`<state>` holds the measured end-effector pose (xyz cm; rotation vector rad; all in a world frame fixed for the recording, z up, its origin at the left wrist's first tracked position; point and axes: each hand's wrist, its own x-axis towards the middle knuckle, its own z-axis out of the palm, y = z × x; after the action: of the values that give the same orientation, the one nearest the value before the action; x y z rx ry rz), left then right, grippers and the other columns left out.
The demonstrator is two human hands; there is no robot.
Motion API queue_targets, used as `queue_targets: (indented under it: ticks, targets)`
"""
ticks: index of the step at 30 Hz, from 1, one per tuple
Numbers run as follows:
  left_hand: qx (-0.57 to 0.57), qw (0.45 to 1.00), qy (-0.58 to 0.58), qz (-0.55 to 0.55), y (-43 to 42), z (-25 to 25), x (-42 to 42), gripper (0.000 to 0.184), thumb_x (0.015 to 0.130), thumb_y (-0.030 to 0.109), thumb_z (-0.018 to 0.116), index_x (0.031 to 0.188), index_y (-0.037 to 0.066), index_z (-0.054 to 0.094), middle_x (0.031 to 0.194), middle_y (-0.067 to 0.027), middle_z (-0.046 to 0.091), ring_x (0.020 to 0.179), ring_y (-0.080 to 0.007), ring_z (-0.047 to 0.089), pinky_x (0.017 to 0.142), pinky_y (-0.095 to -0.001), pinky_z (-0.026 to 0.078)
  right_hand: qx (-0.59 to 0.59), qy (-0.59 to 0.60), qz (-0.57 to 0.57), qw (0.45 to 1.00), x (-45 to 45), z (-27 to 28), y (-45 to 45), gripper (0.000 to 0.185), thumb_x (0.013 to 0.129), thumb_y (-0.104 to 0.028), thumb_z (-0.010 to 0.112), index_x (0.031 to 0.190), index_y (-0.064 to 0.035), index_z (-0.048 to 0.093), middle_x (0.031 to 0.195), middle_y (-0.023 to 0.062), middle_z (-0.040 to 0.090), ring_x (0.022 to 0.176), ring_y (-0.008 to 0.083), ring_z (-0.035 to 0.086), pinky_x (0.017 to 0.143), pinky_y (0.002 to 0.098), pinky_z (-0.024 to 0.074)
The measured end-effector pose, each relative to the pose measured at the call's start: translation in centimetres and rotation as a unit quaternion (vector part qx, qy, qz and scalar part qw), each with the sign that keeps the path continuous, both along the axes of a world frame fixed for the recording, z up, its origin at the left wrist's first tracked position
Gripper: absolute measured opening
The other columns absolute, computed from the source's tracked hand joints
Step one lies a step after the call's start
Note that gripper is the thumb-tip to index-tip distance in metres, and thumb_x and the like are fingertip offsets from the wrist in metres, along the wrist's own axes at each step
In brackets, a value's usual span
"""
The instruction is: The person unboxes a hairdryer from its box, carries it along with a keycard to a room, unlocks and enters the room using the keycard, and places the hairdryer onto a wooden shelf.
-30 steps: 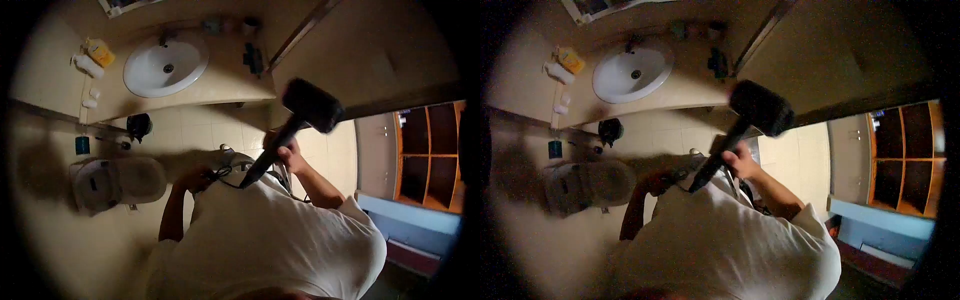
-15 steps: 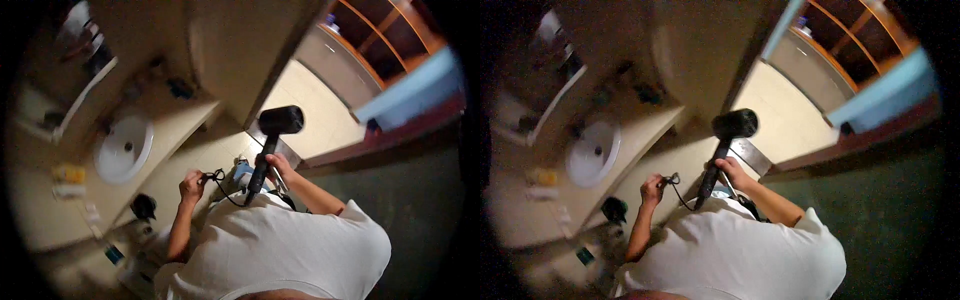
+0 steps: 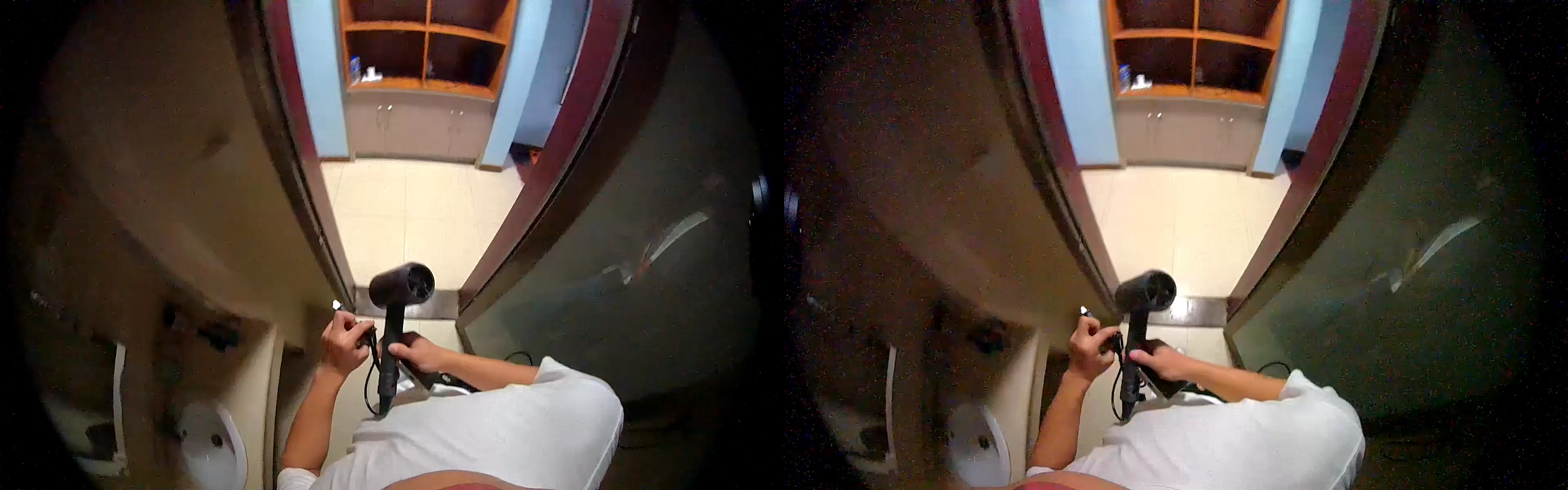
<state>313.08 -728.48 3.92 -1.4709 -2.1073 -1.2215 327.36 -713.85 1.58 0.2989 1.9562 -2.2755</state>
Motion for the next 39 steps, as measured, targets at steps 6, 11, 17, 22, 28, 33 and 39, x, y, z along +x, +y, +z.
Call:
queue_targets:
  ticks: [6, 11, 17, 22, 28, 33, 39]
  targets:
    - [0.005, 0.996, 0.082, 0.013, 2.9, -1.6, -3.4, 0.023, 0.065, 0.019, 0.076, 0.088, 0.015, 0.072, 0.071, -0.0023, 0.05, 0.063, -0.0211, 0.052, 0.062, -0.0364, 0.039, 0.147, 0.084, -0.082, 0.982, -1.7, 0.6, 0.8, 0.046, 0.094, -0.04, 0.051, 0.121, -0.0018, 0.05, 0.11, 0.0135, 0.058, 0.104, 0.0236, 0.052, 0.096, 0.0365, 0.0391]
    - [-0.114, 0.984, 0.093, 0.101, 16.6, -0.2, -7.3, 0.035, 0.07, 0.031, 0.073, 0.102, 0.015, 0.071, 0.075, -0.003, 0.058, 0.062, -0.022, 0.057, 0.061, -0.035, 0.04, 0.212, 0.07, -0.199, 0.954, -5.4, 3.0, 12.8, 0.044, 0.091, -0.036, 0.051, 0.12, -0.0023, 0.049, 0.112, 0.0151, 0.058, 0.106, 0.0249, 0.054, 0.096, 0.0383, 0.0408]
    - [-0.148, 0.975, -0.05, -0.157, 22.9, 0.9, -8.7, 0.045, 0.078, 0.013, 0.059, 0.123, 0.007, 0.059, 0.093, -0.012, 0.068, 0.07, -0.0271, 0.065, 0.063, -0.0386, 0.051, 0.057, 0.015, -0.28, 0.958, -6.0, -1.7, 14.5, 0.063, 0.085, -0.058, 0.06, 0.099, 0.0033, 0.057, 0.089, 0.005, 0.059, 0.084, 0.0167, 0.054, 0.073, 0.0357, 0.0464]
    - [-0.181, 0.738, -0.423, -0.493, 22.4, -3.6, -7.9, 0.059, 0.076, -0.002, 0.042, 0.135, 0.0, 0.047, 0.092, -0.0091, 0.06, 0.071, -0.0116, 0.053, 0.062, -0.0219, 0.044, 0.146, 0.061, -0.417, 0.895, -3.6, -4.3, 8.3, 0.069, 0.083, -0.064, 0.056, 0.078, 0.0047, 0.058, 0.068, 0.0059, 0.057, 0.065, 0.0165, 0.052, 0.061, 0.0354, 0.0443]
    - [-0.272, 0.645, -0.384, -0.602, 28.1, 0.5, -9.6, 0.049, 0.086, 0.02, 0.061, 0.13, 0.006, 0.044, 0.112, -0.0077, 0.05, 0.086, -0.0125, 0.049, 0.071, -0.0229, 0.038, 0.226, 0.015, -0.581, 0.782, -5.2, 1.5, 6.4, 0.062, 0.08, -0.058, 0.061, 0.07, 0.0031, 0.058, 0.057, 0.0103, 0.057, 0.055, 0.0218, 0.054, 0.054, 0.04, 0.0439]
    - [-0.269, 0.631, -0.425, -0.591, 30.0, -1.2, -8.1, 0.071, 0.087, 0.012, 0.063, 0.146, 0.008, 0.025, 0.1, -0.0077, 0.057, 0.083, -0.0126, 0.051, 0.076, -0.0257, 0.042, 0.222, -0.034, -0.686, 0.692, -7.7, -1.2, 5.0, 0.055, 0.08, -0.051, 0.062, 0.076, 0.0039, 0.061, 0.063, 0.0172, 0.061, 0.059, 0.0254, 0.059, 0.056, 0.0398, 0.0468]
    - [-0.283, 0.602, -0.402, -0.63, 31.1, -2.0, -7.4, 0.075, 0.085, 0.008, 0.063, 0.148, 0.009, 0.022, 0.124, -0.0181, 0.052, 0.105, -0.0248, 0.056, 0.095, -0.0365, 0.043, 0.218, 0.056, -0.687, 0.691, -8.3, -1.7, 5.8, 0.053, 0.08, -0.047, 0.063, 0.07, 0.0047, 0.059, 0.059, 0.0183, 0.059, 0.054, 0.0255, 0.058, 0.054, 0.0387, 0.0465]
